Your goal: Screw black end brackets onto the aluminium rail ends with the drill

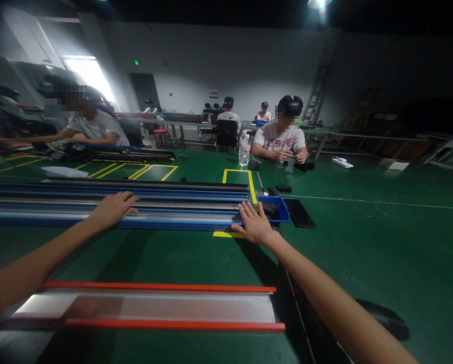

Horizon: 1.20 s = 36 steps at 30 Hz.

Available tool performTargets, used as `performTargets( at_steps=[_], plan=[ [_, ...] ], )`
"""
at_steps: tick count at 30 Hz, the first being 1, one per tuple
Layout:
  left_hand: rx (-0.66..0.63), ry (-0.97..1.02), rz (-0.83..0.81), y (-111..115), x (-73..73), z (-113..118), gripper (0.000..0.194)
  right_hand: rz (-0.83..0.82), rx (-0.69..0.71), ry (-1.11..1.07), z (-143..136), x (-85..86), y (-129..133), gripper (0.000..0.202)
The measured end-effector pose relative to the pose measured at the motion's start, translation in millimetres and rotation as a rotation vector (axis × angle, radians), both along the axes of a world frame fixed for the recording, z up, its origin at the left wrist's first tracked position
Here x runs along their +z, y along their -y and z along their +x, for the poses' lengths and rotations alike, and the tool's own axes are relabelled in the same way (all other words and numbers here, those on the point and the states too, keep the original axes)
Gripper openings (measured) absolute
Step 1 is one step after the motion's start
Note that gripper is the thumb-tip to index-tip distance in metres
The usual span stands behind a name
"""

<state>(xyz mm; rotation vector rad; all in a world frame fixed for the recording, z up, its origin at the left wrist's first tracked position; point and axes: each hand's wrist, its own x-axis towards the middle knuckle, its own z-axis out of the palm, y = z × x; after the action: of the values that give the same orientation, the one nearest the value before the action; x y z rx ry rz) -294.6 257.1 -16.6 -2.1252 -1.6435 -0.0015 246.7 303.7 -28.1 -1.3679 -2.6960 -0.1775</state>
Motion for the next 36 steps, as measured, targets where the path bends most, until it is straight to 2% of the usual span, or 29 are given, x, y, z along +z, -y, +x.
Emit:
performTargets(
  at_steps=[8, 11, 13, 15, 17, 19, 22, 25, 27, 28, 32, 36],
  plan=[
    [0.069, 0.006, -0.012, 3.5, -0.4, 3.2, 0.043, 0.015, -0.018, 0.002, -1.8, -0.5, -0.4, 0.086],
    [0.088, -0.006, -0.018, 7.3, 6.2, 8.9, 0.041, 0.041, -0.017, 0.005, -2.2, -1.1, 1.0, 0.086],
    [0.096, -0.02, -0.008, 11.0, 14.4, 21.1, 0.042, 0.065, -0.017, 0.004, -2.4, -1.9, 2.0, 0.085],
    [0.097, -0.038, 0.014, 18.8, 25.2, 45.4, 0.049, 0.088, -0.017, 0.0, -2.2, -3.2, 2.4, 0.084],
    [0.076, -0.076, 0.004, 34.8, 36.7, 82.9, 0.053, 0.109, -0.018, -0.009, -1.7, -4.8, 2.3, 0.084],
    [-0.017, -0.004, -0.052, 61.9, 46.4, 129.1, 0.044, 0.127, -0.023, -0.021, -1.1, -6.0, 2.0, 0.086],
    [-0.211, 0.192, -0.254, 119.0, 53.5, 196.0, 0.056, 0.146, -0.024, -0.042, 0.2, -4.3, 2.6, 0.091],
    [-0.378, 0.256, -0.48, 174.0, 49.8, 239.1, 0.076, 0.158, -0.012, -0.06, 3.3, 4.0, 4.1, 0.088],
    [-0.417, 0.234, -0.593, 196.6, 41.4, 252.4, 0.094, 0.178, -0.034, -0.083, 7.7, 12.3, 4.2, 0.078],
    [-0.391, 0.215, -0.597, 202.8, 36.0, 255.8, 0.097, 0.192, -0.06, -0.098, 10.9, 16.6, 3.7, 0.072],
    [-0.256, 0.097, -0.48, 205.1, 13.9, 259.3, 0.091, 0.233, -0.253, -0.156, 30.3, 28.6, -3.2, 0.051],
    [-0.279, 0.042, -0.415, 202.7, 2.2, 254.3, 0.083, 0.205, -0.451, -0.159, 48.3, 29.7, -10.4, 0.043]
  ],
)
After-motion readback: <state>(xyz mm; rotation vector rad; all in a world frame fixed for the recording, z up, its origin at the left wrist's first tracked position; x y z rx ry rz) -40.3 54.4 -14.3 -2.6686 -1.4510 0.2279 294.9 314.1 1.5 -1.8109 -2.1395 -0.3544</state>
